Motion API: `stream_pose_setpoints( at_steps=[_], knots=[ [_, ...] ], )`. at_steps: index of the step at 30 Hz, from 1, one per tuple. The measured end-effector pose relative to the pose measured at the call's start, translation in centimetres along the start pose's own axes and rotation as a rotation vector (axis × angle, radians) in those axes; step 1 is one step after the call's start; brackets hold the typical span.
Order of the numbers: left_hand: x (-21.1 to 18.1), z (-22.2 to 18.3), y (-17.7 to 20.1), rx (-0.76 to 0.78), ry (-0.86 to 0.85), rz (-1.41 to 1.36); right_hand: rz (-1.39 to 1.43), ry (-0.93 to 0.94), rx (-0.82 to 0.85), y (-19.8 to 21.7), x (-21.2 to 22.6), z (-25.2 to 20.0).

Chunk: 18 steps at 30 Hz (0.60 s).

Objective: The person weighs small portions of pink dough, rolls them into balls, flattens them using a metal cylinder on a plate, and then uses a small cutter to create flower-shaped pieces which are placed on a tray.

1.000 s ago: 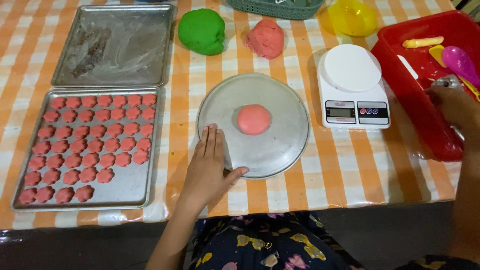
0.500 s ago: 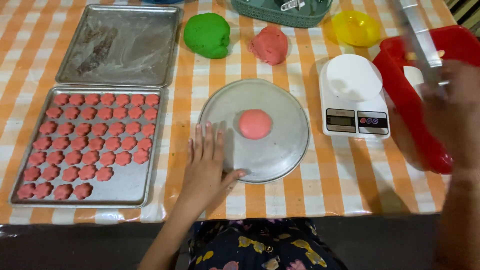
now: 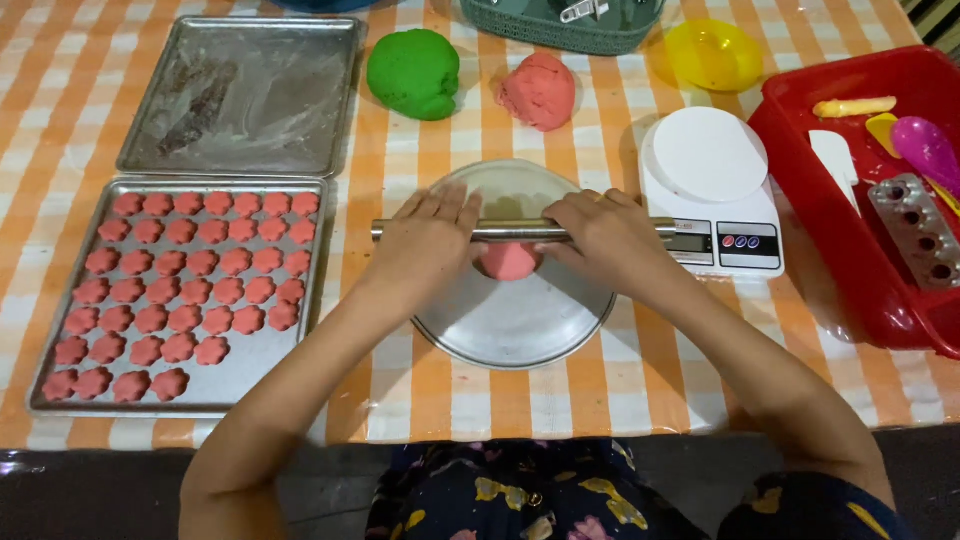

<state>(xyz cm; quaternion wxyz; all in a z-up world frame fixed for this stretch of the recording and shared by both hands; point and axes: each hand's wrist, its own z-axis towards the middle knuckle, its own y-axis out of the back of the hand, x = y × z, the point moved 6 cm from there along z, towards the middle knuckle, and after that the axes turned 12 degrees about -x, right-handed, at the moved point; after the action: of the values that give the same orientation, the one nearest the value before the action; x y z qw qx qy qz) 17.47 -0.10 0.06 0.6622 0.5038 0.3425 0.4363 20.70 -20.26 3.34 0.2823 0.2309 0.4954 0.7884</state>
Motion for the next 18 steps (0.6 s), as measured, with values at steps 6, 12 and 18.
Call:
stream_pose_setpoints(
  at_steps=[6, 12, 18],
  knots=[
    [-0.3, -1.5, -1.5, -0.344, -0.059, 0.104, 0.038, -0.018, 0.148, 0.3, 0.1, 0.4],
    [-3.0, -4.5, 1.3, -0.539, -0.092, 0.201, 0.106, -0.047, 0.147, -0.1, -0.2, -2.3],
    [-5.6, -7.9, 2.9, -0.369, -0.079, 0.052, 0.053, 0.029, -0.055, -0.6, 1.5, -6.0]
  ],
)
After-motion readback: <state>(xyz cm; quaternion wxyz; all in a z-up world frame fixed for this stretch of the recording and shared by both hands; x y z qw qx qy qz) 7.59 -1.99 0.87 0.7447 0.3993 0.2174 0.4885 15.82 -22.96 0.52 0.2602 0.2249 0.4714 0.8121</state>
